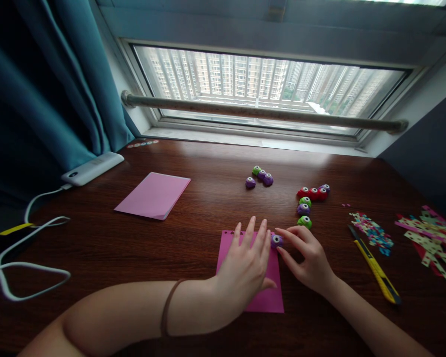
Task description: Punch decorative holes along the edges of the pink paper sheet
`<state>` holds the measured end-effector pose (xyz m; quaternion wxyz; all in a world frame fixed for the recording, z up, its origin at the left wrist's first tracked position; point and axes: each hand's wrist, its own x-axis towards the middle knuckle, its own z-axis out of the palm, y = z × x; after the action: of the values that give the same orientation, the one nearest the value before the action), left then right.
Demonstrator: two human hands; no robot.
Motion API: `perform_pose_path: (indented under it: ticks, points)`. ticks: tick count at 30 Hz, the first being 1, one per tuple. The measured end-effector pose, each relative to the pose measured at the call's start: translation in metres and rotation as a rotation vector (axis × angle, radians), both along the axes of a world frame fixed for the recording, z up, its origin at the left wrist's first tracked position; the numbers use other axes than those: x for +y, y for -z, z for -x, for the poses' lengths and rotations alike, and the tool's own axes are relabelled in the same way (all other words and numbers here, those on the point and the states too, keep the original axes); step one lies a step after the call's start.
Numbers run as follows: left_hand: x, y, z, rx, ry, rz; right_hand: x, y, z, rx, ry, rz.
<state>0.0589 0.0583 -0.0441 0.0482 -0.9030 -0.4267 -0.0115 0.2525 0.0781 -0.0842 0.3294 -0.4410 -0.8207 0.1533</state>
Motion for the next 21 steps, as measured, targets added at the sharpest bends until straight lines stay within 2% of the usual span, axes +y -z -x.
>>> perform_pose_path:
  ticks: [3, 8, 14, 21]
  points:
    - [0.011, 0.002, 0.001, -0.03, 0.088, -0.081, -0.002, -0.003, 0.0, -0.182, -0.048, -0.12]
    - [0.021, 0.023, 0.0, -0.034, 0.189, -0.148, -0.004, -0.006, 0.002, -0.425, -0.104, -0.216]
    - [0.027, 0.032, -0.003, -0.043, 0.325, -0.273, -0.008, -0.01, 0.004, -0.584, -0.128, -0.188]
    - [0.034, 0.035, -0.001, -0.081, 0.416, -0.252, -0.009, -0.012, 0.008, -0.646, -0.091, -0.116]
